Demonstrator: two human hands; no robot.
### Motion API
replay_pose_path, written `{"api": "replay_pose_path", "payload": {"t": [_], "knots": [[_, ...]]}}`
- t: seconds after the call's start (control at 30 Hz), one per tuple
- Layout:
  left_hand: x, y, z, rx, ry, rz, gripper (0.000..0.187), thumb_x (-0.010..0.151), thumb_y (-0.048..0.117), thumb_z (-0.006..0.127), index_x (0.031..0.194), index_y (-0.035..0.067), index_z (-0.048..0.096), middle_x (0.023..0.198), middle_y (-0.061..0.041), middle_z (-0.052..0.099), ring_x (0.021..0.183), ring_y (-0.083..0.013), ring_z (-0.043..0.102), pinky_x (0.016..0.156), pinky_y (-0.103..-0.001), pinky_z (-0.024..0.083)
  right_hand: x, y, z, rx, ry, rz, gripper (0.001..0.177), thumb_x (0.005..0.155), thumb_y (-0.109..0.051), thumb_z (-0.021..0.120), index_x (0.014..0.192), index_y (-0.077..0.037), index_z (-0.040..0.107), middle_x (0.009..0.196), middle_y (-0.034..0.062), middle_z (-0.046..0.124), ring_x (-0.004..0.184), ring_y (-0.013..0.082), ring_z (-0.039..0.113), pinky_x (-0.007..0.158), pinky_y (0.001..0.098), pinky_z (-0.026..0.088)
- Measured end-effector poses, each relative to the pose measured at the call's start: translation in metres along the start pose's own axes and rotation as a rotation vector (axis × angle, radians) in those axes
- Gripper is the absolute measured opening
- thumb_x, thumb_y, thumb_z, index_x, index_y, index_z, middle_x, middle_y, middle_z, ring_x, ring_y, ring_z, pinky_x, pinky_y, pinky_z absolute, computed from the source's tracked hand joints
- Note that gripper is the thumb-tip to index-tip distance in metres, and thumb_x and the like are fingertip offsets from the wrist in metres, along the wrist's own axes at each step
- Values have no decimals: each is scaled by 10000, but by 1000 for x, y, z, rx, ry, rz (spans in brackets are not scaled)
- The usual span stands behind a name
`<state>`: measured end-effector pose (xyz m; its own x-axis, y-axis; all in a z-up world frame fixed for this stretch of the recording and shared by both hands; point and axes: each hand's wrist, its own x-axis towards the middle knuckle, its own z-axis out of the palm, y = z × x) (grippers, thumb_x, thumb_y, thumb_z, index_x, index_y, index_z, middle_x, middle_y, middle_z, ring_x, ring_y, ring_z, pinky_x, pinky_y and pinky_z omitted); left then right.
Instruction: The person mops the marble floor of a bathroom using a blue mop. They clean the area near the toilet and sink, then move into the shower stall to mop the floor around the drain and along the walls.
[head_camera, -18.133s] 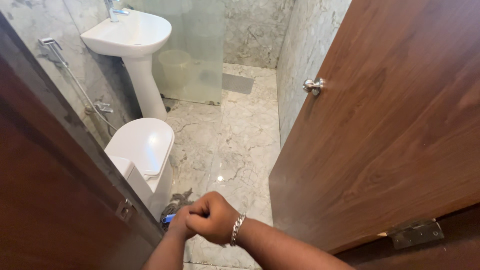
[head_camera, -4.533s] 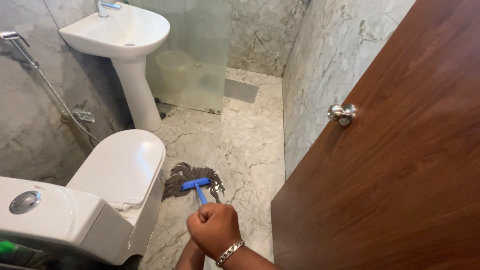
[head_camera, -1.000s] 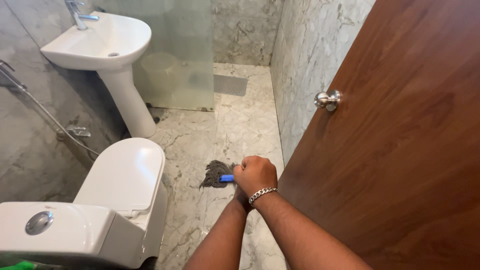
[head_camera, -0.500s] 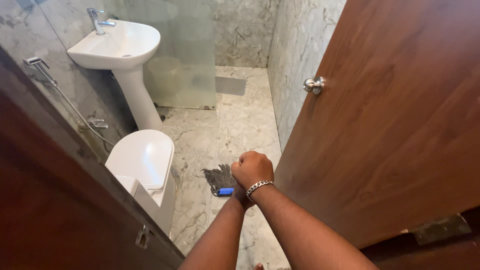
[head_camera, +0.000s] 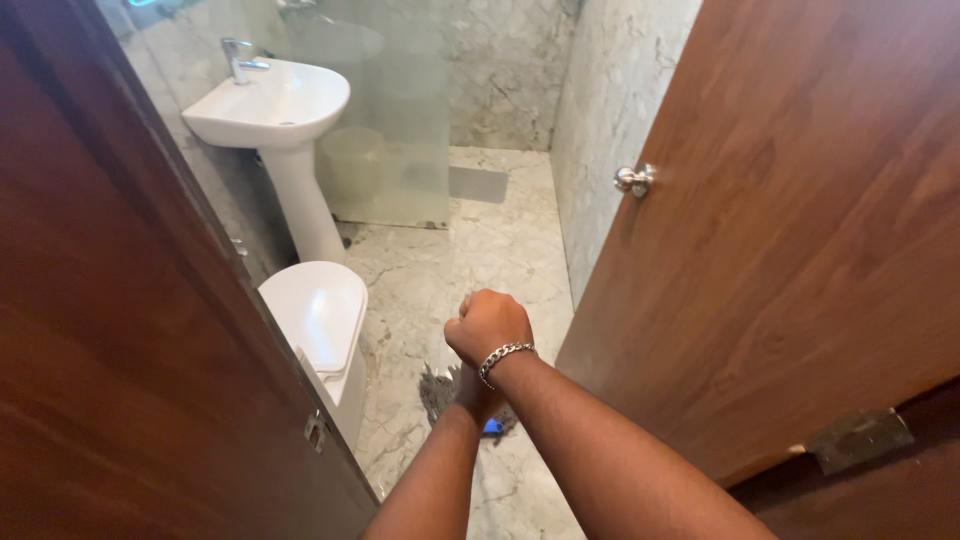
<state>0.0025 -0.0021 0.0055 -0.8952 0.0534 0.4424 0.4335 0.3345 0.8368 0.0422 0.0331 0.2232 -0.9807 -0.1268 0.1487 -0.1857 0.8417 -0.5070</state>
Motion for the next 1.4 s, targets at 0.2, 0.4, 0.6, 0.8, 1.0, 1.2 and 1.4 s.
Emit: {"api": "replay_pose_path", "payload": {"t": [0.2, 0.4, 0.6, 0.8, 1.0, 1.2, 1.4], "knots": [[2, 7, 5, -88, 78, 4, 573, 943, 269, 654, 1416, 105, 375, 1349, -72, 519, 1290, -186, 505, 1058, -352, 428, 3, 2, -4, 79, -68, -57, 210, 688, -248, 633, 568, -76, 644, 667, 195, 656, 649, 379, 654, 667, 462, 558], [24, -27, 43, -1536, 138, -43, 399, 1106, 350, 396, 1415, 101, 433, 1313, -41, 545, 1227, -157, 539, 1042, -349, 450, 9, 22, -8, 85, -90, -183, 224, 686, -271, 641, 551, -92, 631, 637, 170, 648, 624, 357, 643, 651, 443, 552], [66, -25, 45, -1256, 184, -68, 412, 1049, 352, 467, 1375, 102, 440, 1252, -47, 559, 1166, -157, 561, 993, -339, 483, 46, 42, -15, 172, -16, -199, 256, 689, -298, 656, 518, -113, 617, 577, 136, 632, 544, 308, 613, 578, 419, 520], [113, -22, 33, -1197, 74, -39, 311, 1097, 244, 508, 1353, 72, 468, 1222, -38, 565, 1136, -142, 566, 978, -321, 498, 84, 43, -21, 334, 49, -109, 336, 694, -304, 648, 472, -86, 523, 464, 115, 539, 411, 252, 500, 460, 382, 433], [142, -22, 20, -1011, 68, -9, 339, 1072, 213, 535, 1372, 71, 465, 1251, -35, 563, 1147, -129, 562, 966, -318, 504, 120, 38, -22, 408, 65, -64, 357, 690, -262, 653, 437, -76, 482, 420, 93, 506, 375, 200, 442, 428, 351, 402], [151, -20, 19, -642, 55, -34, 336, 1018, 279, 574, 1225, 15, 603, 1152, -98, 680, 1097, -153, 624, 919, -335, 520, 154, 44, -17, 445, 118, -79, 359, 695, -218, 645, 443, -73, 435, 412, 66, 414, 388, 158, 347, 414, 351, 347], [124, -30, 24, -304, 77, -187, 281, 921, 240, 656, 885, -32, 716, 859, -132, 753, 809, -169, 649, 689, -379, 518, 139, 38, -23, 406, 143, -14, 333, 672, -177, 614, 440, -64, 404, 410, 87, 376, 398, 168, 314, 414, 356, 325]]}}
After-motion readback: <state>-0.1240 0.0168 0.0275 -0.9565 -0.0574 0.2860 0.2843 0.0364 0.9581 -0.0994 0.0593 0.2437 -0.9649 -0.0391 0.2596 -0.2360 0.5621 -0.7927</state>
